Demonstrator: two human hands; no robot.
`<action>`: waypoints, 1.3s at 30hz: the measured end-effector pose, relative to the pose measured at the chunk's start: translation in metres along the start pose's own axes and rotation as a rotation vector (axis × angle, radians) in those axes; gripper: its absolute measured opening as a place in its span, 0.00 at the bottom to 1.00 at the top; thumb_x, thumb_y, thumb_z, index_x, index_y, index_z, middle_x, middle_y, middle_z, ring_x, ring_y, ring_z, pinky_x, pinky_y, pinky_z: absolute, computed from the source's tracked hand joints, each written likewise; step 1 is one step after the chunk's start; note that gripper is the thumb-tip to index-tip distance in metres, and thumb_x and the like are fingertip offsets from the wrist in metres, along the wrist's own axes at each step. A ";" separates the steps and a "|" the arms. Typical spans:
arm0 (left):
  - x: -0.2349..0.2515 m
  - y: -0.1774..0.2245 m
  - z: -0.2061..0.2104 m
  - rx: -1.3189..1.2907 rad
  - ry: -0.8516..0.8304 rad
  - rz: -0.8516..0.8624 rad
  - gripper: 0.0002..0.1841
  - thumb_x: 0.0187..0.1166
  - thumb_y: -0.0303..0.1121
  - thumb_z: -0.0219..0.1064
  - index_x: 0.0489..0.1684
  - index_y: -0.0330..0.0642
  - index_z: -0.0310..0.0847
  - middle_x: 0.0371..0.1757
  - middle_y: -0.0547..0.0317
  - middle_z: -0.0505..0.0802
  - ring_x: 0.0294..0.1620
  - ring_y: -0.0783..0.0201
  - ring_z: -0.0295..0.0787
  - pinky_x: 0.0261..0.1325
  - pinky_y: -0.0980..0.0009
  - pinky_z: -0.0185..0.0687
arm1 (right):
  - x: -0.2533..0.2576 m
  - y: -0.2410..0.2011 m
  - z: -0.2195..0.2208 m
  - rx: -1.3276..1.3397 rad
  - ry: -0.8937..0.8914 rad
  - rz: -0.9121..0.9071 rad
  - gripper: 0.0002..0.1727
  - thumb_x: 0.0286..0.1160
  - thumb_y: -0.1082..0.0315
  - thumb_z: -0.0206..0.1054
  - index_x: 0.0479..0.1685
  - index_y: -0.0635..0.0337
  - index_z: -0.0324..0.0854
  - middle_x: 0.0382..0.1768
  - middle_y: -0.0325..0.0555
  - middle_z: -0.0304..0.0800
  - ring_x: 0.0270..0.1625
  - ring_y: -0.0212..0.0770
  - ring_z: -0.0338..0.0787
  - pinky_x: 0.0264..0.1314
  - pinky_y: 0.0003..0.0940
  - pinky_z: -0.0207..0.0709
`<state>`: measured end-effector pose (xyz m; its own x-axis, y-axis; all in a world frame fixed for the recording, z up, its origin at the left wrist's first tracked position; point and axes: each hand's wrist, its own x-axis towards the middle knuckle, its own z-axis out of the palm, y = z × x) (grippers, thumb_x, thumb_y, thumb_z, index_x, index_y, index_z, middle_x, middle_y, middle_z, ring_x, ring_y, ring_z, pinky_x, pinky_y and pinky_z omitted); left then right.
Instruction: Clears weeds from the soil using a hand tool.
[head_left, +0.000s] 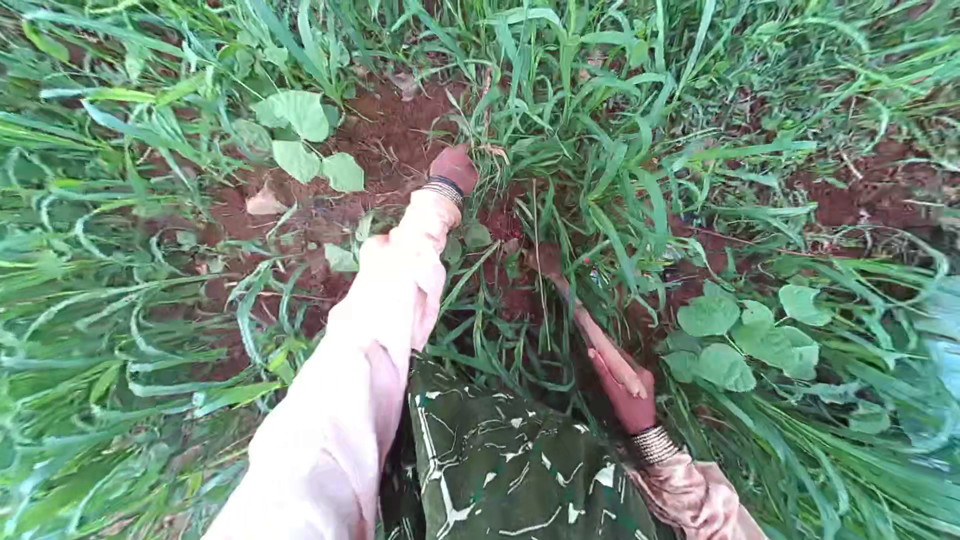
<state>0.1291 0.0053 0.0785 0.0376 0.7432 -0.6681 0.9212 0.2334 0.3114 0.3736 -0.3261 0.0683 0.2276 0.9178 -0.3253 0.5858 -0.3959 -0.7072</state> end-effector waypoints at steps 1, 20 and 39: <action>0.001 0.012 0.010 0.050 -0.062 0.021 0.26 0.87 0.29 0.61 0.83 0.31 0.68 0.76 0.25 0.81 0.79 0.28 0.75 0.79 0.31 0.66 | -0.002 0.000 -0.003 -0.026 0.000 -0.037 0.24 0.73 0.59 0.70 0.57 0.75 0.89 0.45 0.64 0.97 0.45 0.60 0.98 0.51 0.58 0.88; -0.067 -0.050 0.101 0.103 -0.263 0.026 0.19 0.82 0.16 0.57 0.71 0.21 0.78 0.78 0.23 0.79 0.80 0.27 0.74 0.79 0.35 0.67 | 0.135 -0.059 -0.010 -0.276 -0.016 0.105 0.29 0.79 0.52 0.68 0.68 0.68 0.85 0.46 0.70 0.94 0.49 0.74 0.93 0.54 0.74 0.78; -0.061 -0.069 0.150 -0.116 0.042 0.244 0.17 0.80 0.13 0.55 0.62 0.19 0.85 0.63 0.24 0.90 0.77 0.25 0.78 0.82 0.41 0.67 | 0.154 -0.044 0.035 -0.305 -0.085 0.127 0.28 0.83 0.57 0.63 0.76 0.68 0.78 0.44 0.70 0.94 0.45 0.72 0.94 0.50 0.71 0.81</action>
<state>0.1214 -0.1501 -0.0030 0.2344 0.8113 -0.5356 0.8362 0.1127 0.5367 0.3558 -0.1686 0.0280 0.2551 0.8510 -0.4589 0.7657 -0.4677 -0.4415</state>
